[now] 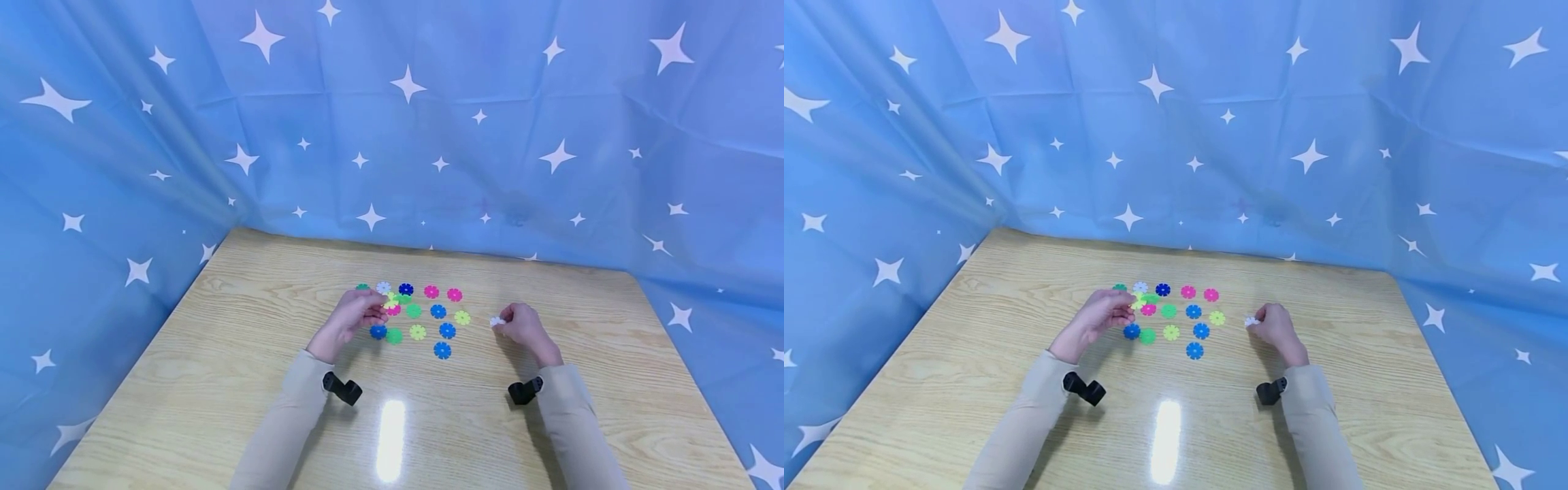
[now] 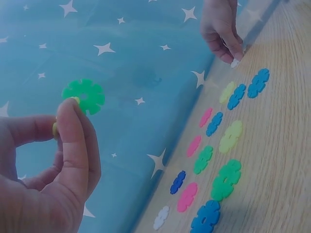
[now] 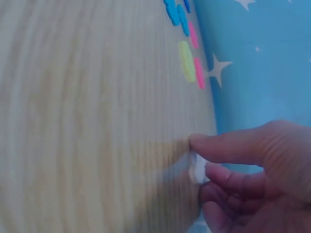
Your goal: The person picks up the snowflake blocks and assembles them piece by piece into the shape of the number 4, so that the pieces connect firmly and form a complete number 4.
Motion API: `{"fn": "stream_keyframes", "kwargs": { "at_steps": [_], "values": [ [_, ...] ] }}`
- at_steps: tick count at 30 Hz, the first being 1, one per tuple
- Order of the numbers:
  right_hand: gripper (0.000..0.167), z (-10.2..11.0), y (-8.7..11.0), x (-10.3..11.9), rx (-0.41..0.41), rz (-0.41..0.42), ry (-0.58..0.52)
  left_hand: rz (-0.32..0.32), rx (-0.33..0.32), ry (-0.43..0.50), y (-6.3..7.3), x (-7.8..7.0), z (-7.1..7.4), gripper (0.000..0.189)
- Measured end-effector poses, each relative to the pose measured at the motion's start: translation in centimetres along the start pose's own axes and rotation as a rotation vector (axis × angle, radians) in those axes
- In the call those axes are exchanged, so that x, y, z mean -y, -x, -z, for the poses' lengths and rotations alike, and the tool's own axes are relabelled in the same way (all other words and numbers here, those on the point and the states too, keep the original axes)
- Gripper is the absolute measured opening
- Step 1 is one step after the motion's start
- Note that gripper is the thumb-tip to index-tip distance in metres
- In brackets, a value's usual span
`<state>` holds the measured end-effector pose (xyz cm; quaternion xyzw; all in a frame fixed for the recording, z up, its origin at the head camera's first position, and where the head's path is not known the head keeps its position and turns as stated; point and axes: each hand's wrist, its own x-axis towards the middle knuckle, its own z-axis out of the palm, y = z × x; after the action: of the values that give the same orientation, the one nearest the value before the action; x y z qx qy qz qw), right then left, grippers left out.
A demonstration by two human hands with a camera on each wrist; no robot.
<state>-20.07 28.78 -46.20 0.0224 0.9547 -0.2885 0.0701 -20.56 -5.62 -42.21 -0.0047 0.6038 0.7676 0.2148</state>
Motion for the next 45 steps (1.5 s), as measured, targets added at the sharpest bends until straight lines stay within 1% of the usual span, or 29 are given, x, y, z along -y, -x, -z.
{"fn": "stream_keyframes", "kwargs": {
  "at_steps": [4, 8, 13, 17, 19, 22, 26, 30, 35, 40, 45],
  "values": [
    [0.025, 0.0, 0.0, 0.0, -0.009, 0.025, 0.001, -0.001, -0.001, -0.002, -0.1, 0.2, 0.1, 0.005],
    [0.024, -0.2, 0.2, -0.1, -0.044, 0.051, -0.038, 0.002, 0.001, 0.005, -0.1, 0.2, 0.1, 0.006],
    [0.021, -0.6, 0.3, -0.2, -0.104, 0.062, -0.117, 0.003, 0.003, 0.007, -0.1, 0.2, 0.1, 0.006],
    [0.018, -0.9, 0.4, -0.2, -0.142, 0.045, -0.195, 0.005, 0.008, 0.005, -0.2, 0.3, 0.1, 0.006],
    [0.020, -0.9, 0.5, 0.1, -0.156, 0.036, -0.234, 0.008, 0.009, 0.004, -0.2, 0.3, 0.1, 0.007],
    [0.022, -1.0, 0.8, 0.8, -0.162, 0.021, -0.323, 0.011, 0.009, 0.002, -0.2, 0.3, 0.0, 0.008],
    [0.025, -1.0, 1.3, 2.4, -0.127, -0.021, -0.457, 0.010, 0.019, -0.006, -0.2, 0.4, -0.2, 0.008],
    [0.025, -1.1, 1.9, 4.0, -0.092, -0.054, -0.547, 0.007, 0.031, -0.005, -0.3, 0.5, -0.3, 0.007],
    [0.026, -1.3, 2.4, 5.9, -0.060, -0.044, -0.670, 0.010, 0.030, 0.002, -0.4, 0.7, -0.5, 0.008],
    [0.026, -1.5, 2.8, 7.5, -0.021, -0.018, -0.742, 0.011, 0.027, -0.003, -0.4, 0.9, -0.7, 0.007],
    [0.021, -1.8, 2.9, 8.9, 0.033, 0.001, -0.838, 0.019, 0.034, -0.012, -0.5, 1.1, -0.9, 0.006]
  ]
}}
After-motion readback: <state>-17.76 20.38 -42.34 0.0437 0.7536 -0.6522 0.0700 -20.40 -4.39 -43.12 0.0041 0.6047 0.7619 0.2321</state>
